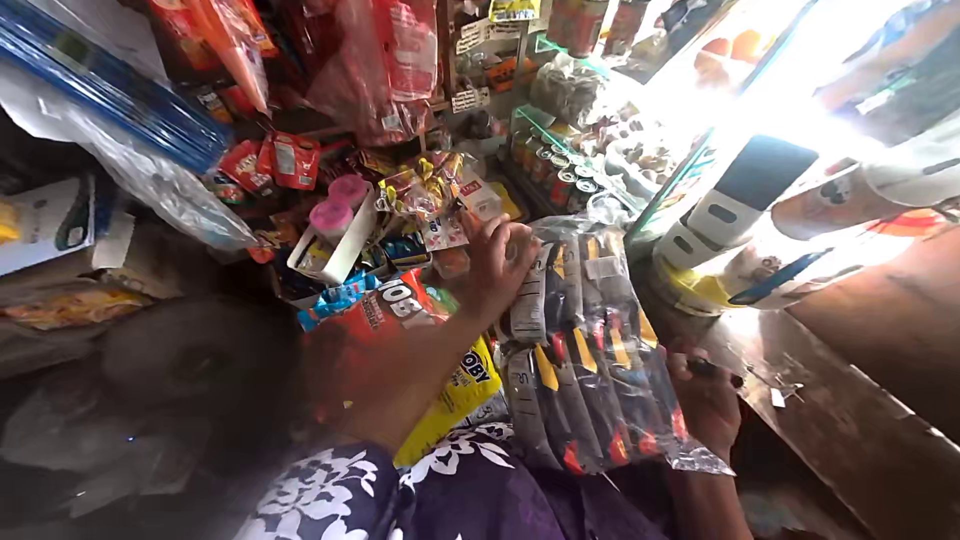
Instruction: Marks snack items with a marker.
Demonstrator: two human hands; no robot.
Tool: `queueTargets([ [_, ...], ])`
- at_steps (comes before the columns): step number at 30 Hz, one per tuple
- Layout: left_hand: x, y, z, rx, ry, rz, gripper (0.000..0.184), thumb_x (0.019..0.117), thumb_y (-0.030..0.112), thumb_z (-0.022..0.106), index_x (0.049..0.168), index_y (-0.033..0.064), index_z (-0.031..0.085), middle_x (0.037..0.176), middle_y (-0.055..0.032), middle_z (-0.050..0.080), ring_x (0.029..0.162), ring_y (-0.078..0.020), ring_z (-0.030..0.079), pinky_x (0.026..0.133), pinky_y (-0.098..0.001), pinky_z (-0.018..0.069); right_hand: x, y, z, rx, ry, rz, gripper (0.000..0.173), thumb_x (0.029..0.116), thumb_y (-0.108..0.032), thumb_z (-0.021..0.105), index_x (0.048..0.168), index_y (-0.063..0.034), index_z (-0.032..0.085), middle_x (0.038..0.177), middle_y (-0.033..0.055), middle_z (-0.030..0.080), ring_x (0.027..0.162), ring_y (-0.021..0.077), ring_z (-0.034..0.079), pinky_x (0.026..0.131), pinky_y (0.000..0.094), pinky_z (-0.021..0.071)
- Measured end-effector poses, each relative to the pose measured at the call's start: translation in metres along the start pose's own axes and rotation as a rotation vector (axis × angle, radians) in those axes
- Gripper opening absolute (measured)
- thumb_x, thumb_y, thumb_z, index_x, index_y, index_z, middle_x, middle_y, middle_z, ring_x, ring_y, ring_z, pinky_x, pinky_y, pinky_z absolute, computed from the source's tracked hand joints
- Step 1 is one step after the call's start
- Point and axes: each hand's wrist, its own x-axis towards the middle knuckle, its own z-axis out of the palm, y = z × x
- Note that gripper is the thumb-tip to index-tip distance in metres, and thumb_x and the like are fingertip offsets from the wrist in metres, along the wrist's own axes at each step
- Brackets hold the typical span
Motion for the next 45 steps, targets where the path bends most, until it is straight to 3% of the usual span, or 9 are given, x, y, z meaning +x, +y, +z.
queueTargets([
  [4, -0.043, -0.013, 0.022, -0.08, 0.146, -0.241, 0.07, 0.1034, 0.03, 0.054, 0.16, 0.0007, 0.024, 0.166, -0.0235, 0.023, 0.15, -0.0346, 0.031, 0.119, -0.0514, 0.0324, -0.005, 0.004, -0.009, 0.057, -0.062, -0.016, 0.021, 0.0982, -0.025, 0.061, 0.106, -0.0121, 0.076, 0.103, 0.0006, 0.077, 0.103, 0.0123, 0.072, 0.102, 0.0301, 0.0538],
  [9, -0.077, 0.009, 0.023, -0.378, 0.061, -0.609, 0.075, 0.106, 0.025, 0.051, 0.163, 0.0028, 0.008, 0.159, -0.0278, 0.033, 0.14, -0.0274, 0.046, 0.112, -0.0387, 0.0426, -0.01, 0.003, -0.004, 0.059, -0.063, -0.034, 0.019, 0.0971, -0.025, 0.063, 0.105, -0.0137, 0.075, 0.103, 0.0024, 0.077, 0.101, 0.0149, 0.073, 0.098, 0.0322, 0.0564],
  [13, -0.083, 0.022, 0.014, -0.634, -0.008, -0.782, 0.037, 0.1125, 0.027, 0.032, 0.137, 0.0043, 0.047, 0.112, -0.0067, 0.063, 0.097, -0.0065, 0.063, 0.084, -0.0238, 0.0545, -0.011, -0.004, 0.008, -0.021, -0.058, -0.082, 0.016, 0.0956, -0.026, 0.065, 0.101, -0.0137, 0.074, 0.093, 0.0019, 0.076, 0.095, 0.0145, 0.074, 0.096, 0.0314, 0.0567],
  [17, -0.085, 0.022, 0.003, -0.824, -0.178, -0.909, 0.04, 0.113, 0.032, 0.022, 0.119, 0.0106, 0.054, 0.09, 0.0022, 0.068, 0.084, -0.0036, 0.068, 0.077, -0.0222, 0.0582, -0.01, -0.005, 0.009, -0.099, -0.101, -0.081, 0.017, 0.0961, -0.028, 0.065, 0.103, -0.0151, 0.073, 0.094, 0.0022, 0.076, 0.098, 0.0152, 0.073, 0.097, 0.0317, 0.0563],
  [22, -0.091, -0.012, 0.007, -0.893, -0.204, -0.754, 0.028, 0.1013, 0.021, 0.049, 0.122, 0.003, 0.054, 0.096, -0.004, 0.069, 0.087, -0.0102, 0.069, 0.08, -0.0295, 0.0588, -0.005, -0.013, 0.0, -0.234, -0.092, -0.027, 0.021, 0.0983, -0.034, 0.063, 0.109, -0.0199, 0.073, 0.098, 0.0006, 0.076, 0.097, 0.014, 0.073, 0.095, 0.031, 0.0576],
  [26, -0.088, 0.013, 0.001, -0.746, -0.112, -0.708, 0.021, 0.1029, 0.012, 0.047, 0.122, 0.0063, 0.053, 0.091, 0.0028, 0.066, 0.083, -0.0024, 0.065, 0.079, -0.0222, 0.0567, 0.002, -0.034, 0.012, -0.584, 0.02, -0.153, 0.018, 0.0943, -0.037, 0.07, 0.107, -0.0242, 0.07, 0.099, -0.0021, 0.075, 0.095, 0.0154, 0.073, 0.095, 0.038, 0.0591],
  [30, -0.091, 0.016, -0.004, -0.744, -0.108, -0.737, 0.034, 0.101, 0.011, 0.052, 0.134, 0.0063, 0.048, 0.1, -0.0019, 0.068, 0.089, -0.0074, 0.068, 0.081, -0.0259, 0.0585, -0.006, -0.039, 0.056, -0.871, -0.108, -0.261, 0.017, 0.0951, -0.034, 0.071, 0.11, -0.0246, 0.07, 0.102, -0.0063, 0.074, 0.087, 0.008, 0.071, 0.075, 0.0235, 0.0611],
  [35, -0.092, 0.02, -0.003, -0.756, -0.091, -0.778, 0.038, 0.0979, 0.009, 0.057, 0.134, 0.0066, 0.047, 0.102, -0.003, 0.068, 0.092, -0.0087, 0.068, 0.083, -0.0276, 0.0584, -0.023, -0.012, 0.082, -1.007, -0.301, -0.19, 0.018, 0.0961, -0.027, 0.07, 0.114, -0.0245, 0.069, 0.108, -0.014, 0.066, 0.098, -0.0034, 0.063, 0.084, 0.0124, 0.0538],
  [45, -0.104, 0.019, -0.013, -0.812, -0.062, -0.777, 0.026, 0.098, 0.006, 0.053, 0.124, 0.0069, 0.051, 0.097, -0.001, 0.069, 0.089, -0.0081, 0.069, 0.081, -0.0262, 0.0595, -0.009, 0.015, 0.082, -1.097, -0.178, -0.29, 0.012, 0.094, -0.014, 0.07, 0.105, -0.0133, 0.068, 0.099, -0.0095, 0.066, 0.088, -0.0041, 0.063, 0.078, 0.0112, 0.0545],
])
